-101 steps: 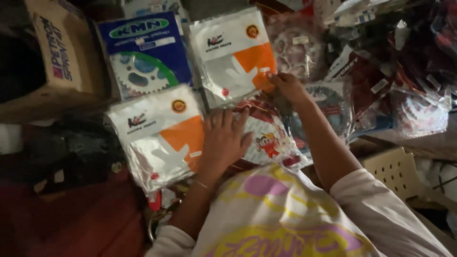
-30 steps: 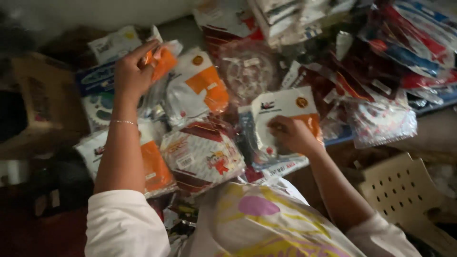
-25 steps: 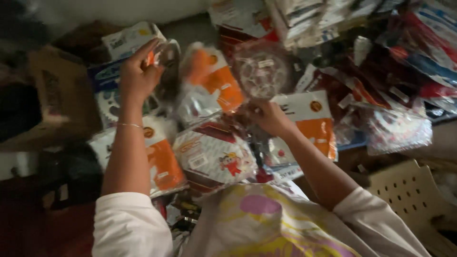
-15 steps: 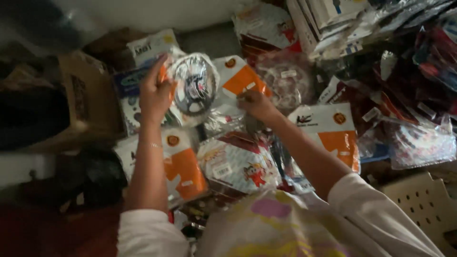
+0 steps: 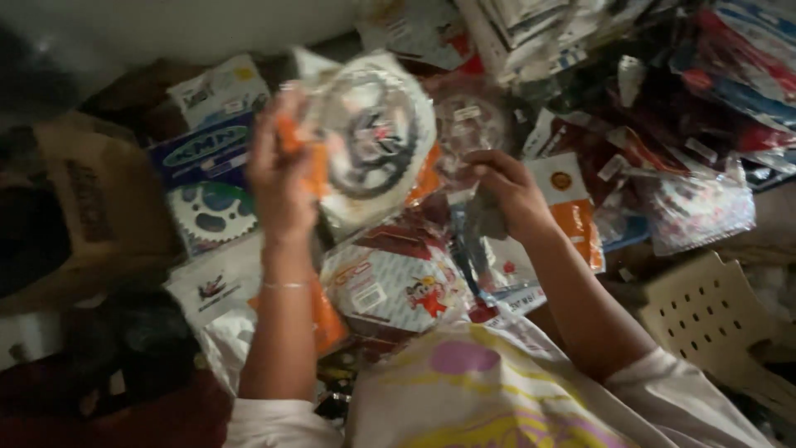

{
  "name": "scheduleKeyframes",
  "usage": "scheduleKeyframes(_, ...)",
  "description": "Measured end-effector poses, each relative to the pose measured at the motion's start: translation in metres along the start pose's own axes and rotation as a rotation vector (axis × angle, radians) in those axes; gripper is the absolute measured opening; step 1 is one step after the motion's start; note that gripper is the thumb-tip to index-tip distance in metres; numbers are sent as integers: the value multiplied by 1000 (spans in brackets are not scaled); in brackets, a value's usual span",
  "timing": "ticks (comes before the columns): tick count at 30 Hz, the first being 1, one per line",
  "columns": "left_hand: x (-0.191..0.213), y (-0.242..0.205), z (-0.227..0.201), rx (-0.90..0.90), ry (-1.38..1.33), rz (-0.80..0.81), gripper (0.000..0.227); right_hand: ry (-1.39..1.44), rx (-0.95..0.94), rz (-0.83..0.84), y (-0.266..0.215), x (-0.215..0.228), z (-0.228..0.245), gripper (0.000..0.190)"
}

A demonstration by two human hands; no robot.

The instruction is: The person sorts through a large pile of packaged motorcycle sprockets and parts on a table. They pick up various plastic-wrapped items, including a large white sprocket and several smaller packages, moving them around and organizing them into stacks.

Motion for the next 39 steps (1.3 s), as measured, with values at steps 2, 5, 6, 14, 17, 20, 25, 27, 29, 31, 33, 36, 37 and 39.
scheduleKeyframes(2,-50,-33,8,12,-20,-16,56,49,-59,-72,-24,29,1,33)
scheduleKeyframes(5,-121,-107,38,-241,490,416,57,380,-226,51,-53,74,-17,45)
scheduleKeyframes(6,-155,-128,29,-266,352,587,44,323,-332,-58,-63,94,-29,77)
scheduleKeyframes(14,-249,-260,49,-808,558,1024,18,-800,-307,-407,-112,249,-154,53)
scheduleKeyframes(17,-224,-237,97,-719,547,1094,18,-875,-387,-437,-128,258,-174,57)
scheduleKeyframes(20,-177,-158,163,-510,882,1196,18,-810,-281,-417,-131,235,-174,36)
scheduleKeyframes(25,-69,-73,190,421,1596,1007,76,-200,-269,-401,-142,219,-159,31)
scheduleKeyframes(27,-61,-86,227,352,1662,1094,73,-105,-276,-389,-152,231,-171,35)
scheduleKeyframes(29,-61,-77,239,239,1733,1180,70,9,-258,-391,-150,236,-175,42)
scheduleKeyframes(31,-65,-87,204,-253,1675,934,57,47,-312,-391,-163,242,-182,34)
scheduleKeyframes(33,-55,-73,180,-180,1666,867,45,63,-379,-395,-171,228,-182,42)
scheduleKeyframes(36,-47,-48,139,-72,1668,694,34,66,-476,-319,-169,218,-212,39)
scheduleKeyframes(37,-42,-42,122,-24,1682,583,35,46,-512,-230,-166,214,-227,29)
scheduleKeyframes(39,-57,-55,89,-241,1586,479,34,92,-532,-206,-168,201,-216,24)
Point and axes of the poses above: each hand's wrist, its own y-axis towards the middle knuckle, its own x-axis out of the back of the hand, z = x × y, the point moved 4 cm from there along y, towards the middle knuckle, and after that the axes turned 14 degrees about -x, right-handed, at the moved point
